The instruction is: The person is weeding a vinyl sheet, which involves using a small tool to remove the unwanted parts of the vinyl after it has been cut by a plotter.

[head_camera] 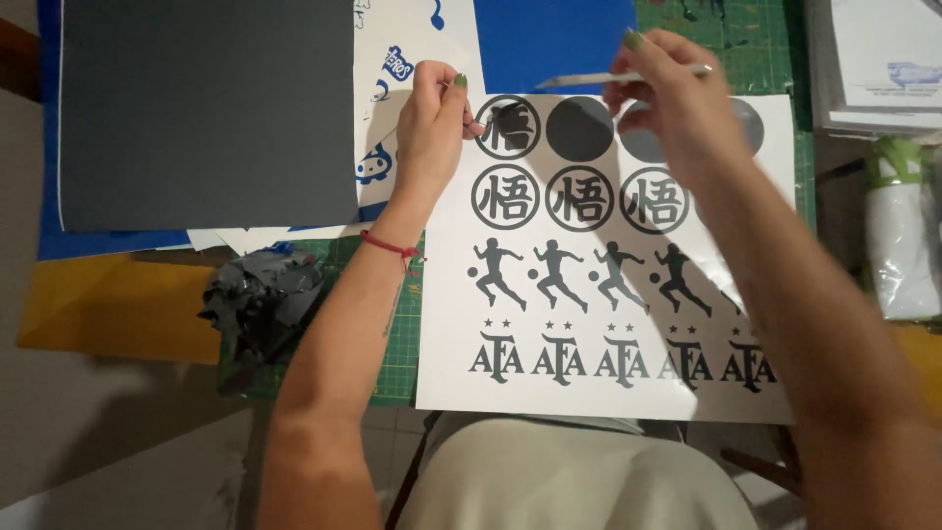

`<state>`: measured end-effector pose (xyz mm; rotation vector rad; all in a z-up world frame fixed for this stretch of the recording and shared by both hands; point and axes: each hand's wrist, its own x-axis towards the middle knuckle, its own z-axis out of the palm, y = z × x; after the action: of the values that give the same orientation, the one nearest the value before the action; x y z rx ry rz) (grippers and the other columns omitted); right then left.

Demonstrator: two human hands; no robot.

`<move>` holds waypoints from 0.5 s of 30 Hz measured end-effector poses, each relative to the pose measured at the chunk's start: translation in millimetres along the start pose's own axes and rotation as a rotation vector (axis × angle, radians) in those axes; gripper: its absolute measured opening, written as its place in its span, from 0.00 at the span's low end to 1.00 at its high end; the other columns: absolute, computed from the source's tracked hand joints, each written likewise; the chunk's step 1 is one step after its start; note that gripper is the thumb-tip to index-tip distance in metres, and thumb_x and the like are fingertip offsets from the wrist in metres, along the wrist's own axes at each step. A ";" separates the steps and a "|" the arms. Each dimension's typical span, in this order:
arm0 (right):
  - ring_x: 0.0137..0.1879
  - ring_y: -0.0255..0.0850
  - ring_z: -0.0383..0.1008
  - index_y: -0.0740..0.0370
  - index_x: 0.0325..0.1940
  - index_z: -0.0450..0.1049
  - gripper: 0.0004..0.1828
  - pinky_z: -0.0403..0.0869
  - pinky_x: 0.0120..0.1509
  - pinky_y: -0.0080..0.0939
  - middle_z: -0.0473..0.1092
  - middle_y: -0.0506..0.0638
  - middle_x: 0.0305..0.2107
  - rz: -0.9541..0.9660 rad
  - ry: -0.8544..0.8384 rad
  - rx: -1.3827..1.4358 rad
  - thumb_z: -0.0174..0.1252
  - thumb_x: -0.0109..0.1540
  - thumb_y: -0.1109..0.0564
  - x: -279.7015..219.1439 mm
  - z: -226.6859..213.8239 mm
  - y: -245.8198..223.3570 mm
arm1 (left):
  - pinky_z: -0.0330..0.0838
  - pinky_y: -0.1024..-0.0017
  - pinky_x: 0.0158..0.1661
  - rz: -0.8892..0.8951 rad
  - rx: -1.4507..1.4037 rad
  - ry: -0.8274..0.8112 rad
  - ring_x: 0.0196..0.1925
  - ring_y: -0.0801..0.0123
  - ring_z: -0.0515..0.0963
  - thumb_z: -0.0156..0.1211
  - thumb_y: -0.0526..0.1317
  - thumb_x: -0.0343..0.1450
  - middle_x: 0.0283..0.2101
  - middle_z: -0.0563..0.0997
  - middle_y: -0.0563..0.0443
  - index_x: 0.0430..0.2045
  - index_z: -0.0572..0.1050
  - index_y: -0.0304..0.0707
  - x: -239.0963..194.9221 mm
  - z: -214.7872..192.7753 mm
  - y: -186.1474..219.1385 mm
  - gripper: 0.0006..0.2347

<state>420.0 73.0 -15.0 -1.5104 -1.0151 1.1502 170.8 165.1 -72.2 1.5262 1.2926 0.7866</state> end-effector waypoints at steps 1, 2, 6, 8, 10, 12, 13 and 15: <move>0.43 0.34 0.74 0.53 0.45 0.71 0.13 0.74 0.45 0.29 0.72 0.46 0.39 0.002 0.003 0.005 0.49 0.79 0.46 8.1 6.5 11.5 | 0.81 0.75 0.35 -0.001 0.004 -0.004 0.30 0.74 0.88 0.44 0.43 0.82 0.30 0.80 0.55 0.42 0.67 0.47 -1.0 -0.4 1.1 0.05; 0.40 0.35 0.72 0.53 0.42 0.71 0.13 0.71 0.42 0.31 0.71 0.46 0.35 0.003 0.033 0.117 0.50 0.78 0.47 16.3 13.4 23.1 | 0.81 0.75 0.36 -0.015 -0.016 -0.009 0.30 0.74 0.87 0.44 0.42 0.82 0.31 0.79 0.55 0.42 0.67 0.47 -1.8 -0.9 2.0 0.05; 0.27 0.36 0.66 0.53 0.32 0.69 0.18 0.67 0.34 0.36 0.69 0.48 0.22 0.045 0.123 0.369 0.53 0.72 0.42 31.8 25.9 51.0 | 0.81 0.76 0.35 -0.030 -0.125 -0.022 0.30 0.73 0.85 0.46 0.41 0.82 0.31 0.76 0.54 0.44 0.69 0.44 0.5 -2.4 2.0 0.05; 0.28 0.36 0.66 0.54 0.33 0.69 0.19 0.66 0.34 0.36 0.69 0.48 0.23 0.005 0.093 0.413 0.53 0.72 0.41 33.2 21.2 62.2 | 0.80 0.76 0.34 -0.011 -0.131 -0.021 0.29 0.73 0.85 0.46 0.41 0.82 0.31 0.76 0.54 0.44 0.68 0.44 1.5 -1.2 -0.1 0.05; 0.28 0.36 0.66 0.55 0.35 0.70 0.20 0.64 0.34 0.36 0.69 0.49 0.23 -0.033 0.053 0.458 0.52 0.73 0.40 33.6 20.1 70.1 | 0.80 0.76 0.34 0.002 -0.136 -0.011 0.28 0.73 0.84 0.45 0.41 0.82 0.31 0.76 0.54 0.43 0.68 0.44 -0.2 -1.8 -4.3 0.04; 0.28 0.36 0.65 0.54 0.36 0.68 0.22 0.66 0.35 0.36 0.67 0.49 0.23 -0.079 0.047 0.445 0.51 0.72 0.36 33.2 16.6 73.5 | 0.76 0.73 0.32 0.066 -0.146 -0.003 0.26 0.73 0.81 0.47 0.40 0.81 0.28 0.75 0.55 0.43 0.68 0.43 2.8 0.6 -6.5 0.04; 0.28 0.36 0.65 0.54 0.36 0.68 0.22 0.66 0.35 0.36 0.67 0.49 0.23 -0.086 0.049 0.448 0.51 0.72 0.36 34.0 16.4 71.8 | 0.76 0.73 0.32 0.074 -0.144 -0.005 0.26 0.73 0.81 0.47 0.40 0.81 0.28 0.75 0.55 0.43 0.68 0.43 2.4 0.7 -4.0 0.04; 0.28 0.35 0.66 0.54 0.34 0.68 0.23 0.65 0.32 0.34 0.66 0.47 0.22 -0.044 0.064 0.444 0.50 0.73 0.37 32.8 17.0 69.6 | 0.75 0.74 0.33 0.021 -0.085 0.000 0.27 0.75 0.81 0.46 0.43 0.81 0.32 0.75 0.55 0.43 0.68 0.44 -1.4 0.5 -0.6 0.05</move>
<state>415.0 93.5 -90.9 -1.1565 -0.6883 1.1941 170.7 163.6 -72.8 1.4740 1.2289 0.8444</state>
